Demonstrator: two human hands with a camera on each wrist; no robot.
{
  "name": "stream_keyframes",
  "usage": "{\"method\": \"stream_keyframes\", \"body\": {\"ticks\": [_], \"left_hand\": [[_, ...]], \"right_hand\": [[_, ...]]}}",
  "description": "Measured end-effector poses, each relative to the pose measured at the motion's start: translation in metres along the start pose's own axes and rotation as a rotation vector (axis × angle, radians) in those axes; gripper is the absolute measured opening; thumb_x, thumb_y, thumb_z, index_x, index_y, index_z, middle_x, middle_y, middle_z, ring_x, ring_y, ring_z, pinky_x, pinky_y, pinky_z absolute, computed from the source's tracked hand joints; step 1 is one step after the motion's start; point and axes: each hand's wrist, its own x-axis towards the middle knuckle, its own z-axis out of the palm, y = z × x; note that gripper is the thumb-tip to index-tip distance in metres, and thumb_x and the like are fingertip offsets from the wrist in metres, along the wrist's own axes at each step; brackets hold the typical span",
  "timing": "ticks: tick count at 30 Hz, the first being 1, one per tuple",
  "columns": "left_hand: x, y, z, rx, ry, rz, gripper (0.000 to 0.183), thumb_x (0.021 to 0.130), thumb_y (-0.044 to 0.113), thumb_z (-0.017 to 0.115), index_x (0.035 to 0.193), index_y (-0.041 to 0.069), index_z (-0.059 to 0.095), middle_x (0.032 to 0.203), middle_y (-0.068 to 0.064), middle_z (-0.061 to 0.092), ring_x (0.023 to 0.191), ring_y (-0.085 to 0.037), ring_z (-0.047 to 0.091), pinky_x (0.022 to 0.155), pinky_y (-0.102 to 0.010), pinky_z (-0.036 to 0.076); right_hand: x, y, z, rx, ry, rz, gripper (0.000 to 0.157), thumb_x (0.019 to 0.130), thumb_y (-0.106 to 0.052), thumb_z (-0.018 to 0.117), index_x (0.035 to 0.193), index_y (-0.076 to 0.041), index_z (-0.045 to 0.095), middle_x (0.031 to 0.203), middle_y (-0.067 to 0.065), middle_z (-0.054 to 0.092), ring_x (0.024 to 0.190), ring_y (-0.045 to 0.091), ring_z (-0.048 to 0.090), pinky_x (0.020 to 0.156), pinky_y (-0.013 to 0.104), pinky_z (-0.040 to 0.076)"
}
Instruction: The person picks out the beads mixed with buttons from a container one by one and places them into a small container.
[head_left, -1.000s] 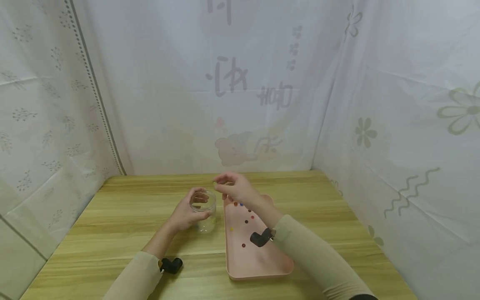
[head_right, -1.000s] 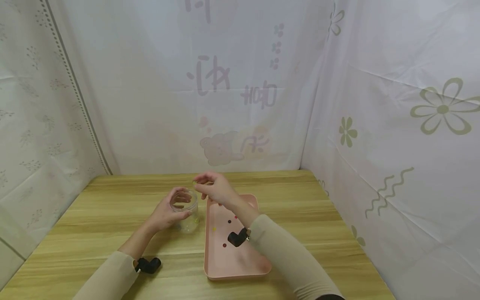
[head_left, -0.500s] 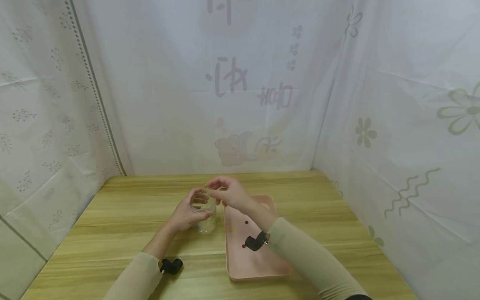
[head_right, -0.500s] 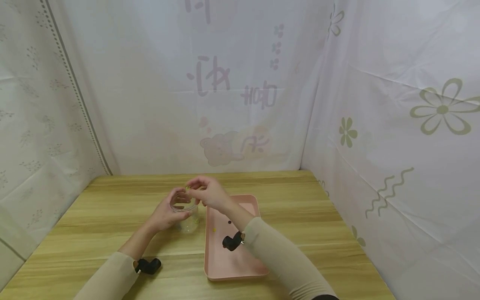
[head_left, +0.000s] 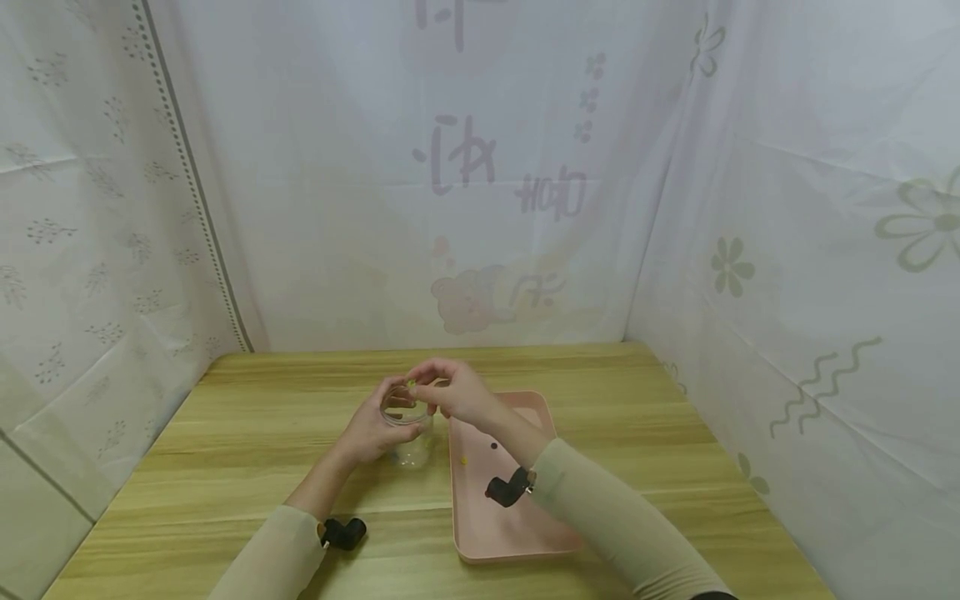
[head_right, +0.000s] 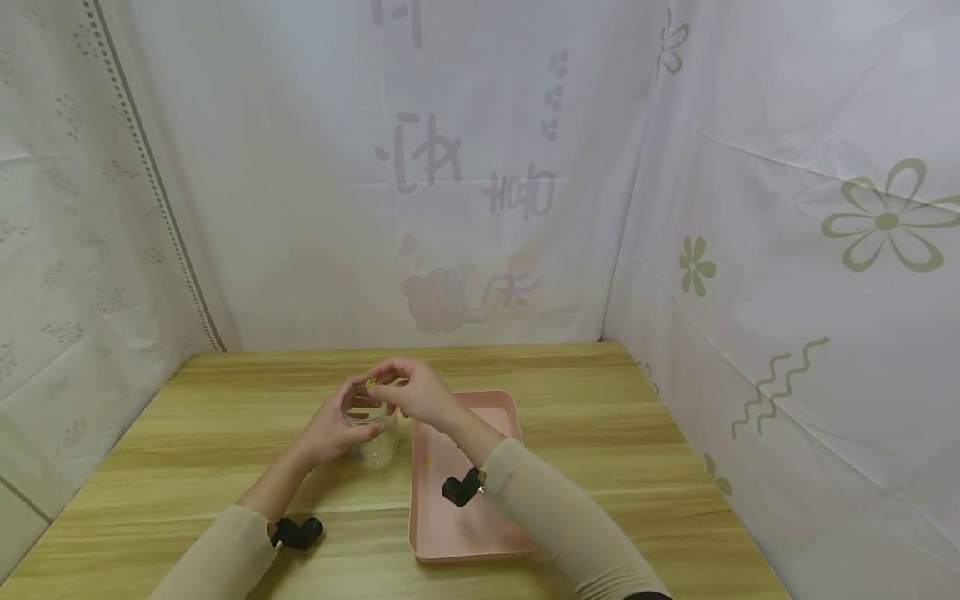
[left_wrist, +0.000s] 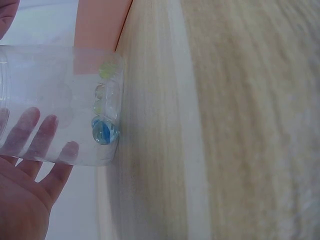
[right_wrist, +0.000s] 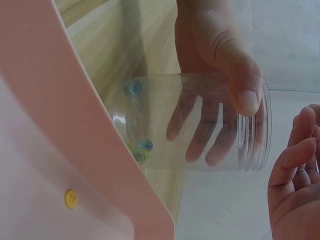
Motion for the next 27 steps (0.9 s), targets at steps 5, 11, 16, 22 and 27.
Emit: {"method": "stream_keyframes", "body": {"ticks": [5,11,16,22,27], "left_hand": [[-0.0002,-0.0007,0.0003,0.003,0.002,-0.004,0.079,0.095,0.019,0.086,0.159,0.01,0.041,0.152,-0.024,0.058,0.141,-0.05,0.058,0.11,-0.06,0.058],[-0.0007,-0.0001,0.0007,0.0,0.003,-0.013,0.079,0.095,0.02,0.086,0.159,0.011,0.041,0.153,-0.023,0.057,0.142,-0.049,0.057,0.11,-0.059,0.058],[-0.0009,0.0003,0.0008,0.0,0.001,-0.01,0.078,0.096,0.02,0.086,0.159,0.012,0.041,0.153,-0.022,0.057,0.143,-0.048,0.057,0.11,-0.059,0.058],[-0.0004,0.0,0.0009,-0.001,0.004,0.002,0.077,0.095,0.019,0.086,0.157,0.011,0.042,0.152,-0.024,0.058,0.141,-0.049,0.058,0.107,-0.057,0.06],[-0.0001,-0.0009,0.0007,-0.008,0.004,0.006,0.074,0.095,0.019,0.086,0.155,0.01,0.043,0.15,-0.029,0.058,0.14,-0.05,0.057,0.109,-0.06,0.058]], "right_hand": [[-0.0006,-0.0001,0.0012,0.002,0.001,-0.003,0.029,0.104,-0.019,0.074,0.131,-0.009,0.074,0.112,0.004,0.071,0.07,0.014,0.066,0.056,0.025,0.045],[-0.0018,-0.0026,0.0018,-0.01,-0.003,-0.008,0.028,0.104,-0.019,0.073,0.131,-0.009,0.074,0.114,0.005,0.07,0.07,0.014,0.066,0.056,0.024,0.045],[-0.0021,-0.0049,0.0019,-0.025,-0.002,-0.01,0.027,0.105,-0.018,0.072,0.131,-0.01,0.075,0.117,0.007,0.07,0.071,0.016,0.066,0.057,0.025,0.045],[-0.0008,-0.0028,0.0001,-0.036,-0.007,-0.015,0.029,0.105,-0.019,0.073,0.132,-0.009,0.074,0.122,0.009,0.071,0.073,0.017,0.067,0.058,0.025,0.045],[-0.0015,-0.0019,-0.0067,-0.025,0.005,-0.005,0.032,0.105,-0.022,0.073,0.136,-0.012,0.072,0.127,0.007,0.07,0.076,0.018,0.067,0.058,0.025,0.047]]}}
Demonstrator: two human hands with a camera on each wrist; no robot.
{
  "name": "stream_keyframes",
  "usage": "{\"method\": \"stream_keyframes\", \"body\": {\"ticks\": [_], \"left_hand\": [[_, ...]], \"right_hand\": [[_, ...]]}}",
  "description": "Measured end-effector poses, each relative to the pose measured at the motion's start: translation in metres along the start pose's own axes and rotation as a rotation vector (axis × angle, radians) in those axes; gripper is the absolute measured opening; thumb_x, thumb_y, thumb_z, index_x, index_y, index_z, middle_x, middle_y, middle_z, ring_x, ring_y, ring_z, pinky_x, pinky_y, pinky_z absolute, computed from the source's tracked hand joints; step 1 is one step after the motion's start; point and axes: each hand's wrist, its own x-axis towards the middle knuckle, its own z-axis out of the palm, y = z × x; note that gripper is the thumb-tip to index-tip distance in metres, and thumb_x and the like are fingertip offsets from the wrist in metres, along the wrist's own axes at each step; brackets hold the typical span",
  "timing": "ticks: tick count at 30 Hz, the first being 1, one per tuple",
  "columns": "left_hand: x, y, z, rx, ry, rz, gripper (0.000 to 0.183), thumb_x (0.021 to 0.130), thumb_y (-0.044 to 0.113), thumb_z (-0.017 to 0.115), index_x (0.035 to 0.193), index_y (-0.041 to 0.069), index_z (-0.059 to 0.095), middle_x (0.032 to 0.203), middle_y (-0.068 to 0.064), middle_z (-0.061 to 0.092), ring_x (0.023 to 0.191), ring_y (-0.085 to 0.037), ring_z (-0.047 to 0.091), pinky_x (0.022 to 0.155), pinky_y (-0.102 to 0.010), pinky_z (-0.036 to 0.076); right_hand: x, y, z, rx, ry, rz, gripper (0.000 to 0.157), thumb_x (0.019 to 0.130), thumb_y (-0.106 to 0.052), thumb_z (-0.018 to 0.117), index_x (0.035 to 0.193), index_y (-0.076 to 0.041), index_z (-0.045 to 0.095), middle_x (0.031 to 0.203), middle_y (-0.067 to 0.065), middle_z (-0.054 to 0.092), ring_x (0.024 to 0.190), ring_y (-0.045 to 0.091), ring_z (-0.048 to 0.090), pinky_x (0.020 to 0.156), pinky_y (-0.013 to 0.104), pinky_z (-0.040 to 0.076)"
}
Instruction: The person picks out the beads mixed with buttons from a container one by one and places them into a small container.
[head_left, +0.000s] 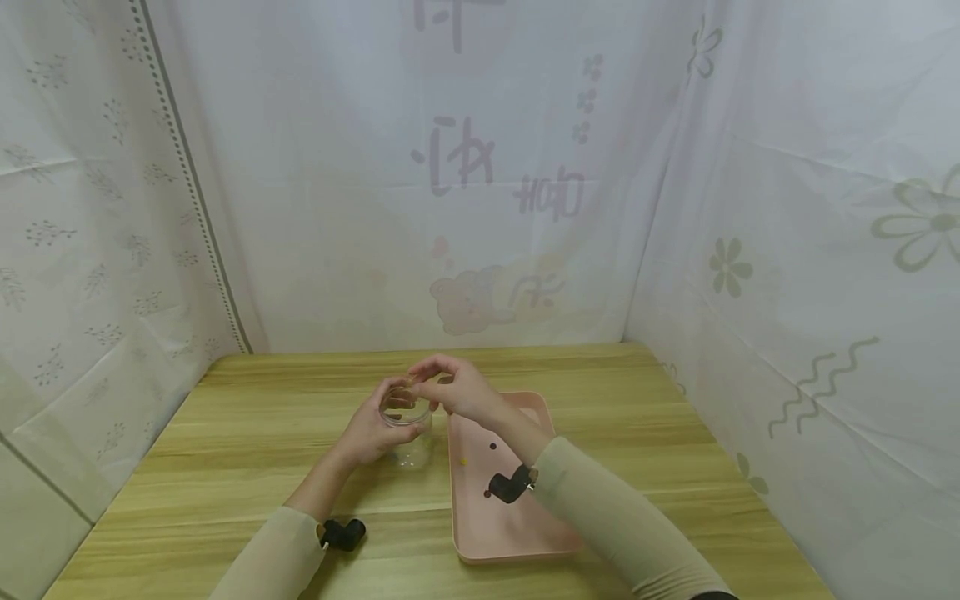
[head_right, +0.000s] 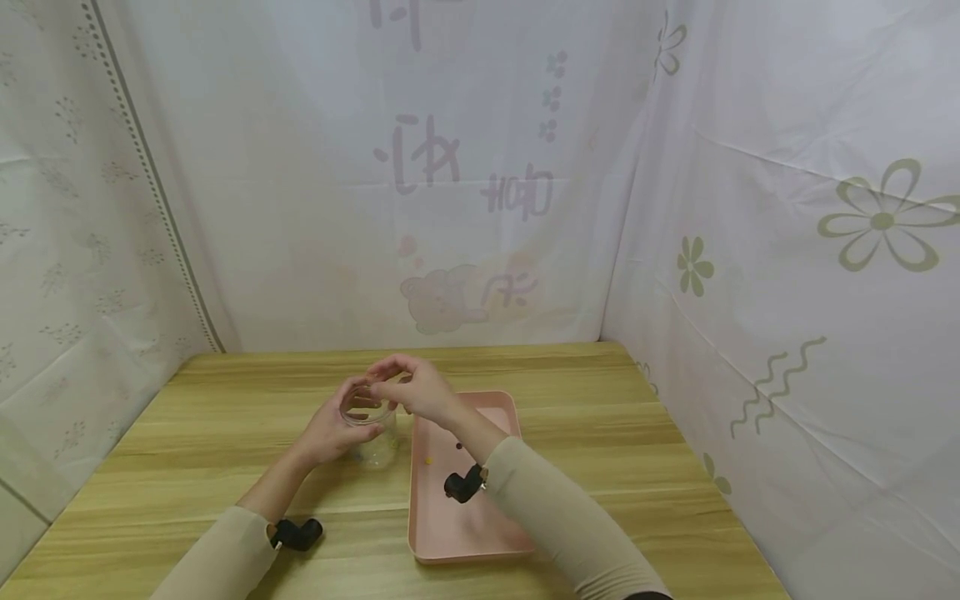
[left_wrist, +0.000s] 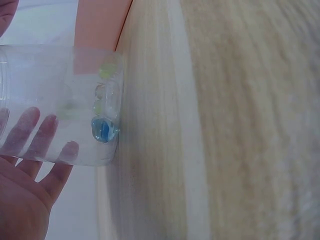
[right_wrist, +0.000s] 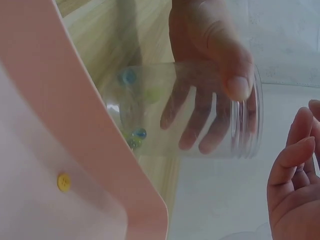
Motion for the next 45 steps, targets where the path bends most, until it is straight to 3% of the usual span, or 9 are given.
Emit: {"method": "stream_keyframes", "body": {"ticks": [6,10,20,32,36,39,45], "left_hand": [[0.001,0.0,-0.001,-0.014,0.0,0.011,0.076,0.095,0.017,0.087,0.155,0.005,0.042,0.15,-0.033,0.057,0.139,-0.052,0.057,0.113,-0.064,0.054],[0.002,0.001,-0.002,-0.02,-0.001,0.013,0.076,0.095,0.017,0.087,0.156,0.005,0.042,0.15,-0.033,0.057,0.139,-0.053,0.057,0.109,-0.061,0.058],[0.004,0.003,-0.003,-0.011,-0.007,0.028,0.077,0.094,0.015,0.086,0.156,0.003,0.042,0.149,-0.033,0.057,0.139,-0.056,0.056,0.104,-0.056,0.061],[0.004,0.002,-0.003,-0.02,-0.002,0.02,0.078,0.094,0.015,0.087,0.157,0.004,0.042,0.148,-0.028,0.059,0.138,-0.056,0.057,0.104,-0.055,0.061],[0.003,0.001,-0.002,-0.011,-0.005,0.01,0.08,0.095,0.015,0.087,0.159,0.004,0.041,0.149,-0.027,0.058,0.139,-0.052,0.057,0.105,-0.056,0.06],[0.002,0.0,-0.002,-0.004,-0.003,0.004,0.079,0.095,0.015,0.087,0.159,0.006,0.042,0.15,-0.027,0.058,0.14,-0.05,0.058,0.105,-0.056,0.06],[0.001,0.0,0.0,-0.01,-0.004,0.008,0.077,0.094,0.014,0.087,0.157,0.008,0.043,0.149,-0.026,0.059,0.139,-0.05,0.058,0.103,-0.053,0.062]], "right_hand": [[-0.002,-0.002,-0.012,0.005,0.022,0.02,0.036,0.104,-0.028,0.076,0.139,-0.02,0.07,0.137,0.009,0.069,0.077,0.017,0.066,0.05,0.028,0.042],[-0.004,-0.001,-0.02,-0.019,0.038,0.022,0.037,0.104,-0.03,0.077,0.14,-0.026,0.07,0.141,0.006,0.069,0.077,0.018,0.067,0.048,0.031,0.038],[-0.01,0.009,-0.036,-0.011,0.062,0.01,0.042,0.106,-0.025,0.075,0.148,-0.024,0.067,0.147,0.01,0.064,0.082,0.023,0.068,0.061,0.035,0.056],[-0.021,0.025,-0.054,-0.027,0.088,0.024,0.038,0.11,-0.026,0.07,0.148,-0.025,0.067,0.145,0.018,0.063,0.095,0.06,0.059,0.061,0.026,0.05],[-0.026,0.035,-0.06,-0.086,0.109,0.039,0.037,0.109,-0.028,0.071,0.146,-0.025,0.068,0.144,0.021,0.065,0.091,0.055,0.065,0.062,0.028,0.05],[-0.03,0.043,-0.063,-0.117,0.12,0.072,0.036,0.109,-0.028,0.071,0.144,-0.025,0.069,0.14,0.016,0.067,0.091,0.051,0.068,0.062,0.03,0.05],[-0.038,0.059,-0.068,-0.149,0.145,0.149,0.034,0.108,-0.024,0.072,0.142,-0.022,0.071,0.132,0.012,0.069,0.098,0.055,0.069,0.061,0.036,0.051]]}}
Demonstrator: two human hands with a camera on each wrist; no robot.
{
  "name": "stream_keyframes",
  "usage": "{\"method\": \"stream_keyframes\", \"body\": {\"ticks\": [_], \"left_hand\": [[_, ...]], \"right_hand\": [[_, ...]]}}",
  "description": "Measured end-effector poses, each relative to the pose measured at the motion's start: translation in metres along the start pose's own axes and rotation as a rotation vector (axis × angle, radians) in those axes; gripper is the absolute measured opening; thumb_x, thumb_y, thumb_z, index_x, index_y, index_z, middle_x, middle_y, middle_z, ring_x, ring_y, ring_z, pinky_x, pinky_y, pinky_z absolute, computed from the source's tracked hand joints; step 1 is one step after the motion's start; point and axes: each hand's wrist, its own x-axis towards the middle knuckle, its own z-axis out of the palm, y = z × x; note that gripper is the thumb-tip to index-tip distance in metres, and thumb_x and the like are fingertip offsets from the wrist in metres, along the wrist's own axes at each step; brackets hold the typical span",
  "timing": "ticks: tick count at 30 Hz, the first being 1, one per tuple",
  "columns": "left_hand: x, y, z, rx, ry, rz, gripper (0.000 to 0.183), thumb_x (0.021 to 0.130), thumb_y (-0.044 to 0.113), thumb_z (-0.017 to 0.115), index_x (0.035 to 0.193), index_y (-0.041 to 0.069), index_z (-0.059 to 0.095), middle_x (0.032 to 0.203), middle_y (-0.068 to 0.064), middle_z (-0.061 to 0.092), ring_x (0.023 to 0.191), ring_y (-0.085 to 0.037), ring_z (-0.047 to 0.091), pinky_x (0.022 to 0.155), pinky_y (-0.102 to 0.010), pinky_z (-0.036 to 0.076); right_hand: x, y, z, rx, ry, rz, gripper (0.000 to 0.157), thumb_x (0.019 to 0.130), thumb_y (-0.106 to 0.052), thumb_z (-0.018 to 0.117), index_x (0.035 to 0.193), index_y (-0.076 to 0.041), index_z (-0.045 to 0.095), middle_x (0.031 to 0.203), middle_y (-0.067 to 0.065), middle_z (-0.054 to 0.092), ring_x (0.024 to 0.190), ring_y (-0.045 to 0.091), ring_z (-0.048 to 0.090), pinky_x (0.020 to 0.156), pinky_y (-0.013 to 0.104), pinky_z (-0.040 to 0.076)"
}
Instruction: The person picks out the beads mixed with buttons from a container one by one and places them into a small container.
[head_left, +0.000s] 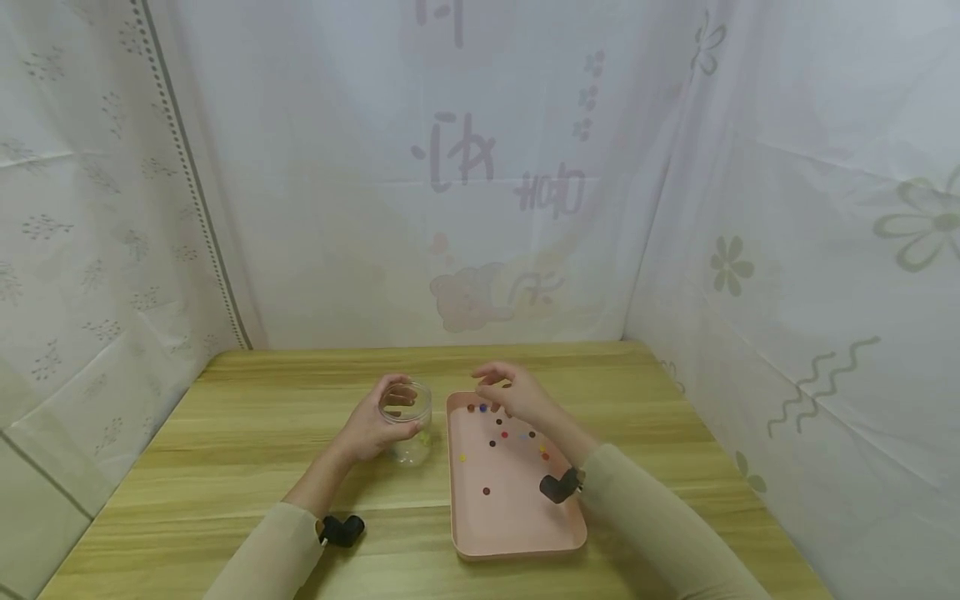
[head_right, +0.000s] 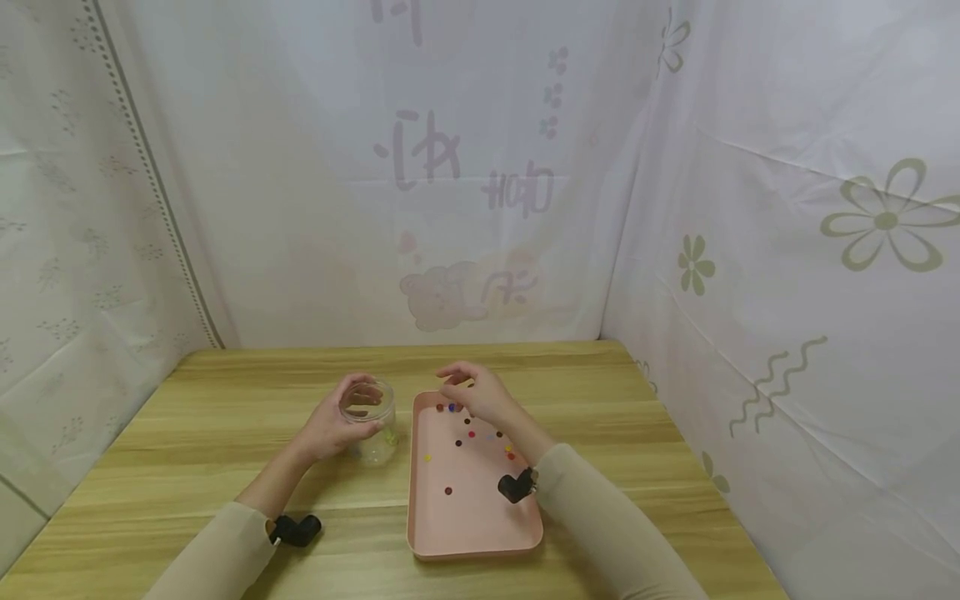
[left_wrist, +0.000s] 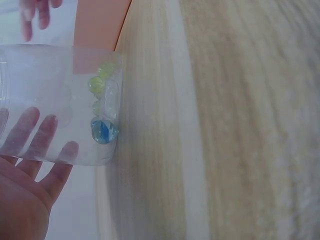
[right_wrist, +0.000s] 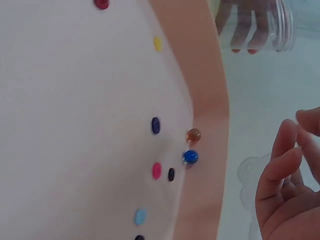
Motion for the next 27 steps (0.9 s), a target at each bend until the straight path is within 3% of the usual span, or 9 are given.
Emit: {"method": "stream_keyframes", "body": {"ticks": [7,11,17,27], "left_hand": [[-0.001,0.002,0.001,-0.009,-0.002,0.005,0.077,0.094,0.014,0.086,0.157,0.007,0.043,0.149,-0.028,0.058,0.139,-0.051,0.058,0.106,-0.056,0.06],[-0.001,0.003,0.0,-0.012,-0.005,0.009,0.077,0.095,0.015,0.086,0.157,0.007,0.043,0.15,-0.029,0.057,0.139,-0.053,0.057,0.108,-0.06,0.057],[-0.001,0.002,0.0,-0.009,-0.008,0.009,0.077,0.095,0.016,0.086,0.158,0.007,0.043,0.149,-0.028,0.057,0.139,-0.052,0.058,0.104,-0.054,0.061],[0.0,-0.001,0.0,-0.005,0.002,0.006,0.076,0.094,0.016,0.087,0.157,0.008,0.044,0.149,-0.026,0.059,0.137,-0.052,0.058,0.104,-0.055,0.061]], "right_hand": [[-0.002,0.011,-0.003,-0.047,0.007,0.071,0.036,0.107,-0.02,0.07,0.143,-0.014,0.07,0.129,0.014,0.069,0.091,0.038,0.074,0.058,0.032,0.049],[-0.006,0.012,-0.002,-0.087,0.006,0.125,0.034,0.107,-0.019,0.07,0.14,-0.011,0.071,0.127,0.013,0.072,0.088,0.037,0.074,0.056,0.031,0.048],[-0.008,0.016,0.003,-0.195,0.009,0.217,0.026,0.106,-0.018,0.071,0.132,-0.015,0.073,0.121,0.011,0.075,0.078,0.029,0.074,0.055,0.033,0.049],[-0.004,0.023,0.006,-0.279,0.003,0.291,0.034,0.104,-0.018,0.07,0.137,-0.008,0.072,0.116,0.008,0.075,0.068,0.019,0.066,0.055,0.028,0.045]]}}
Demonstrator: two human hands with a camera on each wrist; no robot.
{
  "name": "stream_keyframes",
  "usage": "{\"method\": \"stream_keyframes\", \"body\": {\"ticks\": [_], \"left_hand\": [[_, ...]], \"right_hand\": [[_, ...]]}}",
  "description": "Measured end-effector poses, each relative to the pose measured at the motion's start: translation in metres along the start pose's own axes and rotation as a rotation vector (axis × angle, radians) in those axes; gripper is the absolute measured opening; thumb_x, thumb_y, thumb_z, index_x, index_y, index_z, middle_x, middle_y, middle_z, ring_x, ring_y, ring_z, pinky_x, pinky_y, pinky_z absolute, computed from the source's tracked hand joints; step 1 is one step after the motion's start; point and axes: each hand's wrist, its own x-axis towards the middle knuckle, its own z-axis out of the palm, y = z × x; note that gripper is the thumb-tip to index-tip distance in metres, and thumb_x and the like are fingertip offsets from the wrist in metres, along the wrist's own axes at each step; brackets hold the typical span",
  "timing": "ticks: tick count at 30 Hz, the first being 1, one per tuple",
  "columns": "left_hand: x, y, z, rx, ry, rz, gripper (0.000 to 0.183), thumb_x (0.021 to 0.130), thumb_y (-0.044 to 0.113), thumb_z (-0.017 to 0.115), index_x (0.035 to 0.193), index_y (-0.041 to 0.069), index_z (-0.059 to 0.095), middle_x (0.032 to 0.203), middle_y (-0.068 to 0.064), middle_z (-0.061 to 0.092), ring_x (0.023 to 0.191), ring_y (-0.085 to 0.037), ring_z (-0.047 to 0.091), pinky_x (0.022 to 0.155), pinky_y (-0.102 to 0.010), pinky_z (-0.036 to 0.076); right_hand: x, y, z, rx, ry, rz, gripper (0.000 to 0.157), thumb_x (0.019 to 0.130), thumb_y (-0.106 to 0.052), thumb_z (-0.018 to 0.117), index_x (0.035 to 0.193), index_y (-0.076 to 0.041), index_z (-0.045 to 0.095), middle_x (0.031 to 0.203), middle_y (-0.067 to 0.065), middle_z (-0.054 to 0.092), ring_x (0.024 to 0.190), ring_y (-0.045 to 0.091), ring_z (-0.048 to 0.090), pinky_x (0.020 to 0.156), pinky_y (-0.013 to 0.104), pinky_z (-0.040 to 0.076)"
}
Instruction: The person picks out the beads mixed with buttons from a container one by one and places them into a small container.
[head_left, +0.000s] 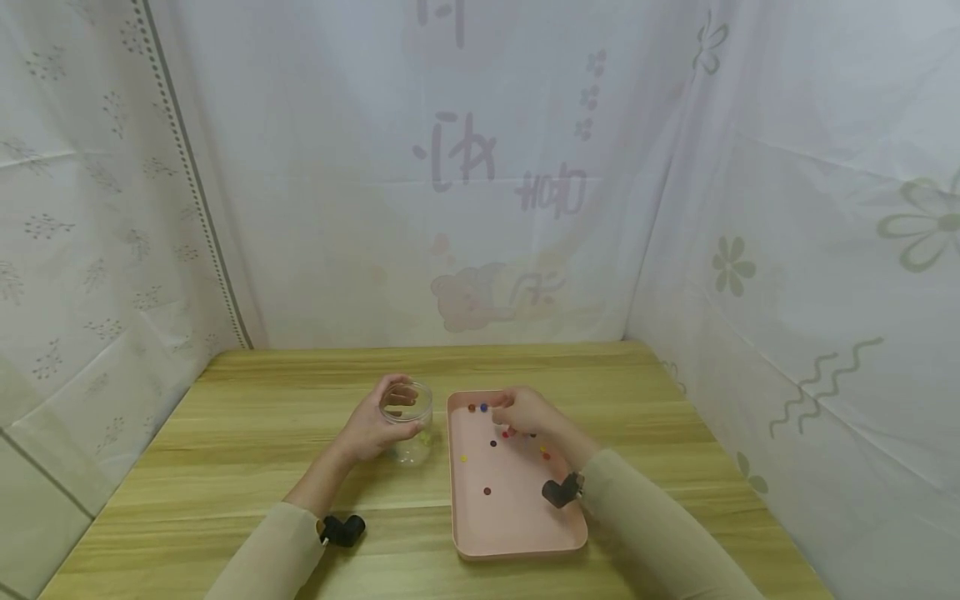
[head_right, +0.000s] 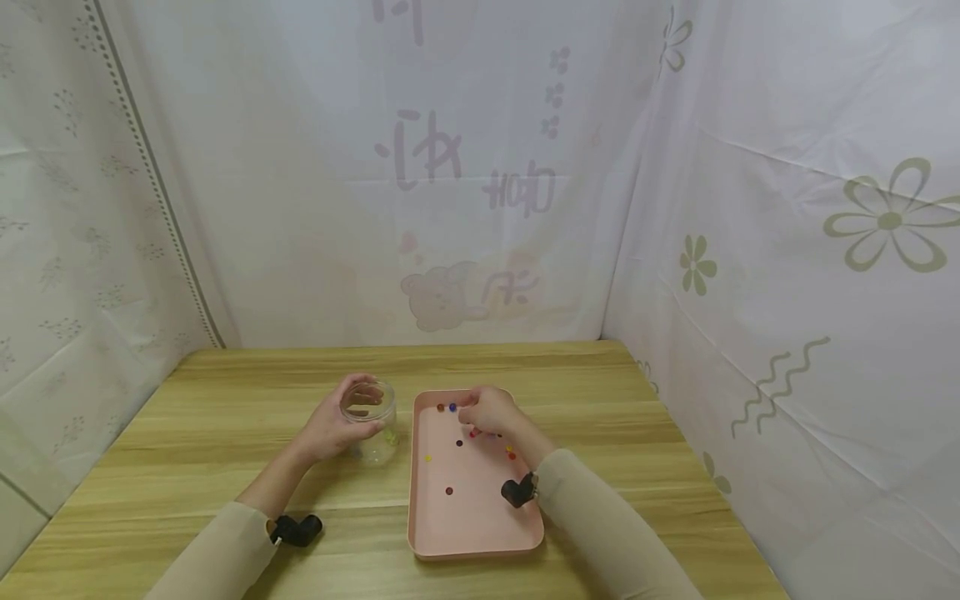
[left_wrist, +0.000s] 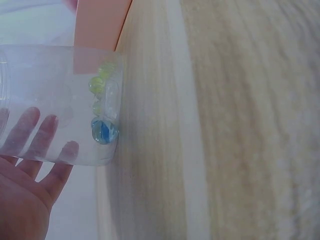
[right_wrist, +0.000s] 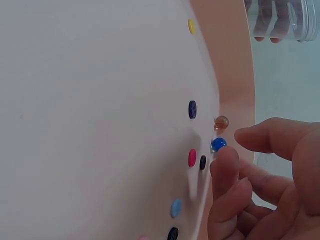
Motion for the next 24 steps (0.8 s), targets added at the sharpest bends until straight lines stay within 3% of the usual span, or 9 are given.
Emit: {"method": "stream_keyframes", "body": {"ticks": [5,9,13,17,20,24], "left_hand": [[0.001,0.0,0.0,0.007,-0.002,-0.007,0.077,0.094,0.017,0.087,0.157,0.008,0.043,0.149,-0.026,0.059,0.138,-0.052,0.058,0.104,-0.055,0.061],[0.001,0.0,0.0,0.009,0.0,-0.005,0.077,0.094,0.016,0.087,0.157,0.007,0.044,0.149,-0.026,0.06,0.138,-0.051,0.059,0.103,-0.054,0.062],[0.001,0.001,0.0,0.014,0.0,-0.006,0.078,0.094,0.016,0.088,0.157,0.007,0.044,0.148,-0.025,0.06,0.139,-0.05,0.059,0.103,-0.053,0.062],[0.0,0.002,0.0,0.018,0.003,-0.012,0.079,0.094,0.016,0.088,0.158,0.006,0.043,0.149,-0.027,0.059,0.14,-0.051,0.058,0.103,-0.053,0.062],[0.0,0.003,0.0,0.019,0.003,-0.014,0.078,0.094,0.016,0.087,0.158,0.007,0.043,0.15,-0.027,0.059,0.14,-0.051,0.058,0.104,-0.054,0.062],[-0.001,0.003,0.0,0.017,-0.003,-0.013,0.077,0.094,0.016,0.087,0.157,0.009,0.044,0.15,-0.027,0.058,0.14,-0.05,0.058,0.105,-0.054,0.061]], "right_hand": [[0.003,-0.002,0.002,-0.01,0.002,0.036,0.035,0.103,-0.021,0.071,0.137,-0.011,0.074,0.105,0.004,0.077,0.066,0.016,0.067,0.056,0.027,0.045],[0.004,-0.005,0.004,-0.082,0.018,0.037,0.033,0.102,-0.024,0.072,0.132,-0.014,0.078,0.087,0.004,0.077,0.064,0.015,0.068,0.057,0.025,0.047],[0.004,-0.008,0.007,-0.05,-0.002,0.028,0.034,0.101,-0.021,0.072,0.134,-0.014,0.077,0.074,0.001,0.069,0.058,0.013,0.059,0.058,0.025,0.045],[0.006,-0.011,0.01,0.016,-0.04,-0.006,0.037,0.103,-0.017,0.069,0.139,-0.009,0.072,0.072,0.001,0.062,0.056,0.012,0.05,0.059,0.026,0.044],[0.007,-0.013,0.013,0.052,-0.056,-0.024,0.037,0.104,-0.014,0.067,0.14,-0.007,0.069,0.082,0.001,0.064,0.056,0.012,0.048,0.058,0.025,0.044],[0.01,-0.015,0.018,0.06,-0.062,-0.037,0.038,0.103,-0.011,0.066,0.14,-0.005,0.068,0.076,-0.001,0.059,0.052,0.01,0.042,0.053,0.024,0.039]]}}
